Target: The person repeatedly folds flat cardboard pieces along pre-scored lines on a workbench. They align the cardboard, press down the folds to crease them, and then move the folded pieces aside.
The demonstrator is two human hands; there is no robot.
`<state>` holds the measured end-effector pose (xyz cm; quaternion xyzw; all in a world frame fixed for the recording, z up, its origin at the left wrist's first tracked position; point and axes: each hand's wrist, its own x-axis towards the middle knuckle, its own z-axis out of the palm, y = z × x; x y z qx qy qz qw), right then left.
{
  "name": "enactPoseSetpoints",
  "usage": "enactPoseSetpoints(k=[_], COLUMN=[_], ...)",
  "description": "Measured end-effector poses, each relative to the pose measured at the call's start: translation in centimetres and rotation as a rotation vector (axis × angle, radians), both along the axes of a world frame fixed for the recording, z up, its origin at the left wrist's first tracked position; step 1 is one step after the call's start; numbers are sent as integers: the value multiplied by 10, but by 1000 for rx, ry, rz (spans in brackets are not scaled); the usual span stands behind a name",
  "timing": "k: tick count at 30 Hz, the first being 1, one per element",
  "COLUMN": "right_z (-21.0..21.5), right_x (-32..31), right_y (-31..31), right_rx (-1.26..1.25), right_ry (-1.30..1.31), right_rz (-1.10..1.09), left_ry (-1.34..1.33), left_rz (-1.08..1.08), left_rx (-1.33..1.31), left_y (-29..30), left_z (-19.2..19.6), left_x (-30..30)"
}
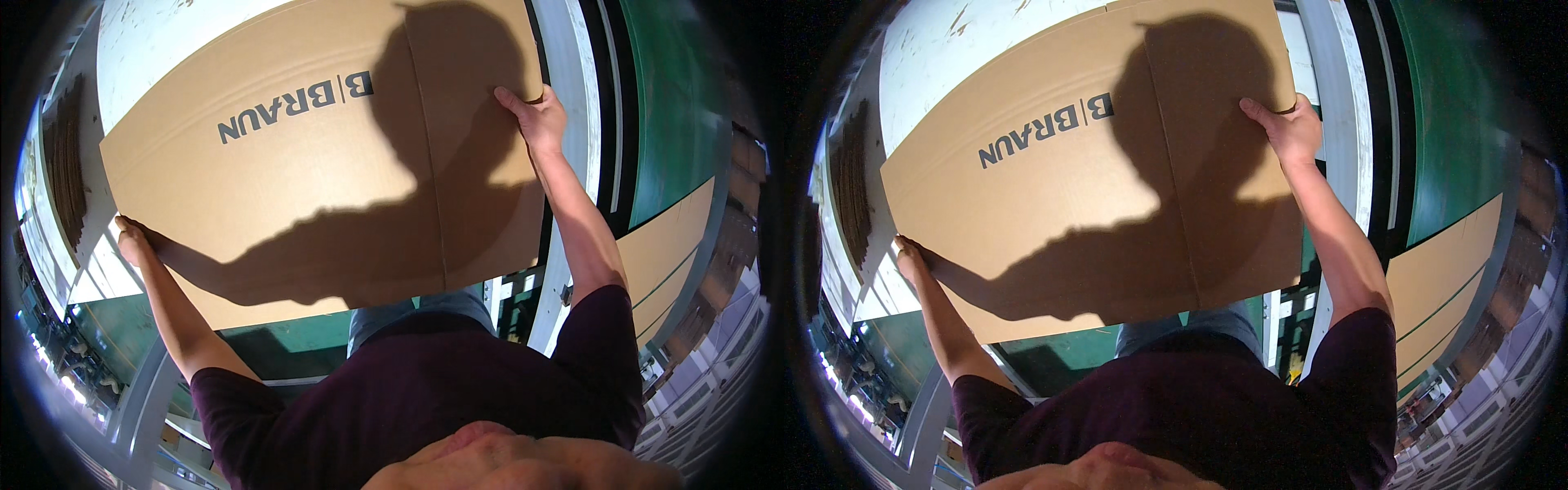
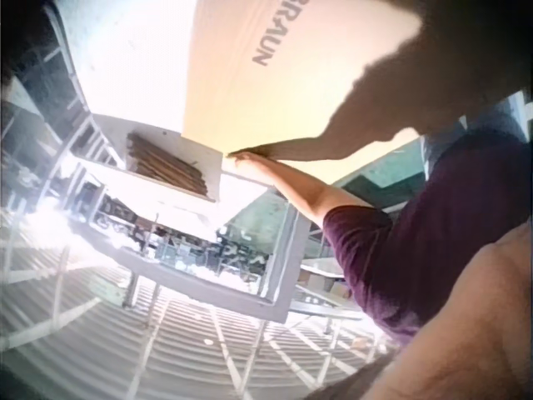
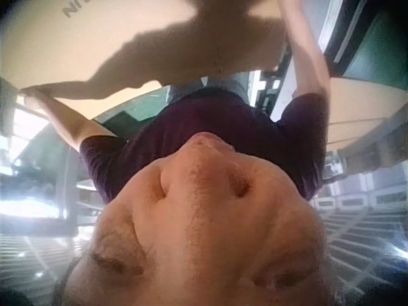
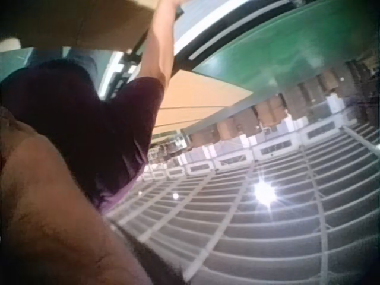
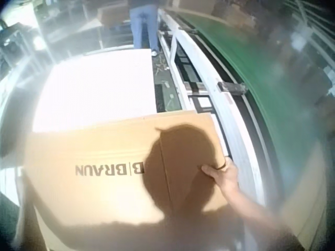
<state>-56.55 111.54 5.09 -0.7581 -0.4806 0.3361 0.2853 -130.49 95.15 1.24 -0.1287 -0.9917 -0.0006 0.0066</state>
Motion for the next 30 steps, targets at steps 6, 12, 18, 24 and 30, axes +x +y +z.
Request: enactPoseSetpoints(k=[6, 12, 18, 24, 30], right_z=[-2, 17, 26, -17, -29], right_x=[2, 3, -7, 6, 14], right_y=[6, 9, -5, 1, -11], right_rx=[-36, -40, -55, 120, 212], right_ry=[-3, -165, -289, -343, -180], right_rz=[74, 199, 241, 68, 141], left_ry=[136, 159, -557, -479, -355], left_rz=[-113, -760, -1758, -1806, -1826], left_rx=[81, 350, 412, 465, 380], left_y=[-6, -5, -88, -116, -122], left_z=[-9, 6, 47, 40, 53], left_x=[13, 160, 452, 540, 542])
